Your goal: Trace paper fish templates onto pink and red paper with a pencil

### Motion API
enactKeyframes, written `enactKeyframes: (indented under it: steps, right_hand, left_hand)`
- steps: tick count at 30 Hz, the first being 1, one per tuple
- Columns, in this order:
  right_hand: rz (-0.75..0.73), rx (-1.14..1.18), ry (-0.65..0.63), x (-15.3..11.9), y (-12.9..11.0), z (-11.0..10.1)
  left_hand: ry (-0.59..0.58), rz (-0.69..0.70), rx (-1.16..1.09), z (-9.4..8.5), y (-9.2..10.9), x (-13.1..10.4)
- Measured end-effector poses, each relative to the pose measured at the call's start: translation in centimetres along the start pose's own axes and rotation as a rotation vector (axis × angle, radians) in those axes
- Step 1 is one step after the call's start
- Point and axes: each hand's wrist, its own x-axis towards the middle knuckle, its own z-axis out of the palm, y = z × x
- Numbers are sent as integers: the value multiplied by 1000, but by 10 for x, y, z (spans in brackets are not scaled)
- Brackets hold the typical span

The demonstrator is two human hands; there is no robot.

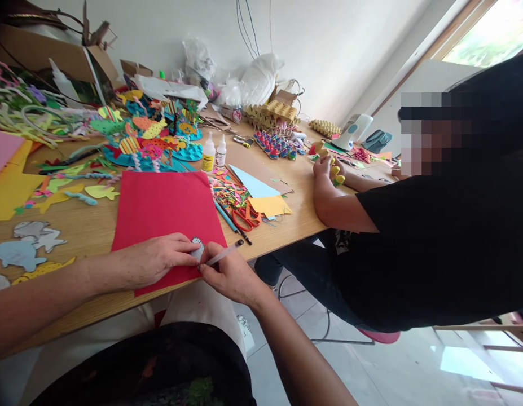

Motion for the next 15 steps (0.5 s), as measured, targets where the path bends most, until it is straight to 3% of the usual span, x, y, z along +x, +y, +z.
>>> enactKeyframes:
  steps: [15]
  right_hand:
    - [-13,-79,11,1,-2,1]
  left_hand:
    - [27,27,-41,2,-3,-1]
